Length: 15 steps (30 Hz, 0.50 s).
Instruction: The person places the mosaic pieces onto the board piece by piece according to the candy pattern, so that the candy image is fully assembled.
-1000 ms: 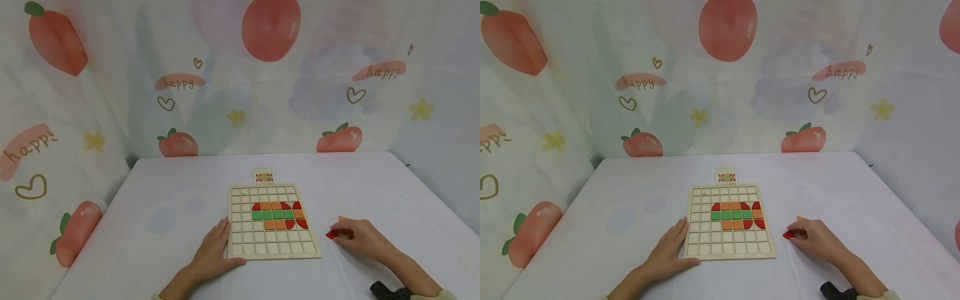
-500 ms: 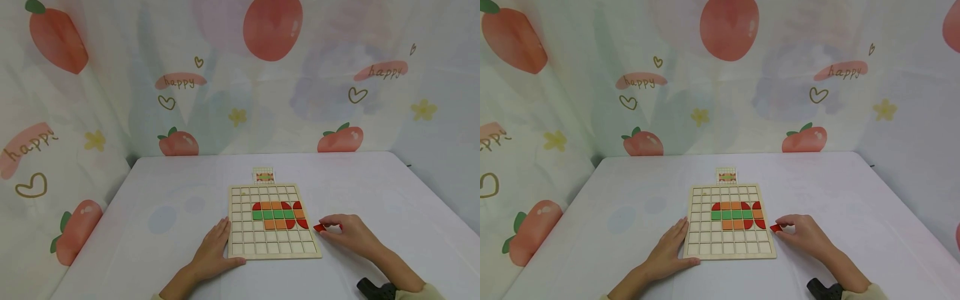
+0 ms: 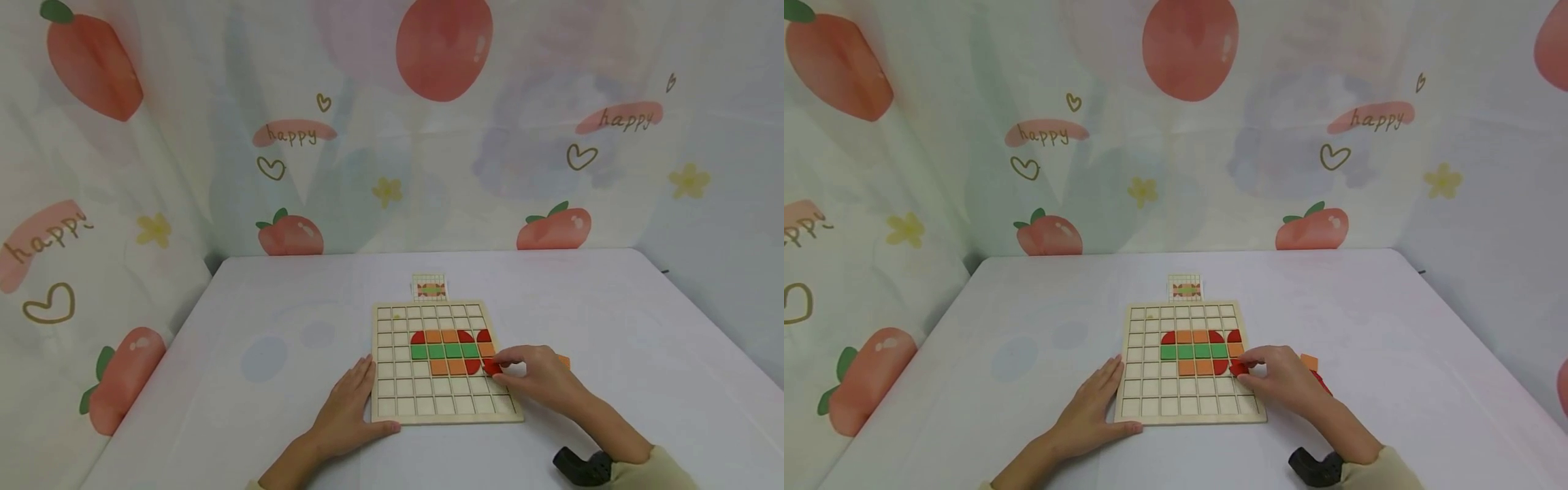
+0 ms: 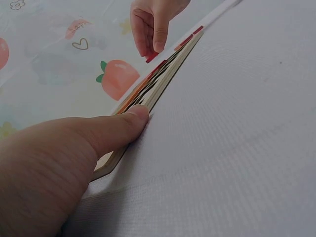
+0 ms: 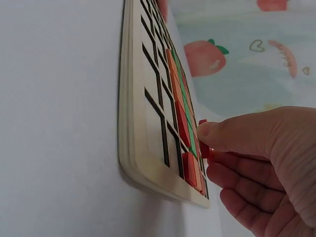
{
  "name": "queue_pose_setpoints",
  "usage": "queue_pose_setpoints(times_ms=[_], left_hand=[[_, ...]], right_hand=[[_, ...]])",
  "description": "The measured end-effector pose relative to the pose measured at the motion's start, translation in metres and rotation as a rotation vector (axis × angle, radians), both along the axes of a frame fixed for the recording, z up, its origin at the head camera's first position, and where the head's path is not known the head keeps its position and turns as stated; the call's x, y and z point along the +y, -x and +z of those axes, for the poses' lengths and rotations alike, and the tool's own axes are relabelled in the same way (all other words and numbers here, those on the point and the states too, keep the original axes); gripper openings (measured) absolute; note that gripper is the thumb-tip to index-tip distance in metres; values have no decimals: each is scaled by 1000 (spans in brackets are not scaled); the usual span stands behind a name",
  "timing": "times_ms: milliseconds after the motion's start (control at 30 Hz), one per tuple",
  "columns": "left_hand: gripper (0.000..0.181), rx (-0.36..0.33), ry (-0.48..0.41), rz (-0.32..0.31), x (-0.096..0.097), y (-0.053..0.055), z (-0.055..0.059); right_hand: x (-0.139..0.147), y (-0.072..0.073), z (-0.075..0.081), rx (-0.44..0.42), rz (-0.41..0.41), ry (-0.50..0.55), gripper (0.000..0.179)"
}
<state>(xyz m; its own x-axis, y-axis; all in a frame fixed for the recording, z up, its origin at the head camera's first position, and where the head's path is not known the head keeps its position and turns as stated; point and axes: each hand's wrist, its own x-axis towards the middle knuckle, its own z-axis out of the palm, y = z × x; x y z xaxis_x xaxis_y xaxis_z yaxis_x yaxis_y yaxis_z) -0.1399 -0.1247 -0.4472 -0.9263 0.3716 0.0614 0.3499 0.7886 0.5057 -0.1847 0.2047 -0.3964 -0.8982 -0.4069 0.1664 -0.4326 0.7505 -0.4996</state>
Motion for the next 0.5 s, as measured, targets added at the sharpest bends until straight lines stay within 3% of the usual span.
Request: queue_pose_setpoints(times_ms=[267, 500], left_hand=[[107, 6, -5, -2, 0, 0, 0], [106, 8, -9, -5, -1, 0, 0]], right_hand=[[-22, 2, -1, -37, 51, 13, 27], [-44, 7, -5, -4, 124, 37, 27]])
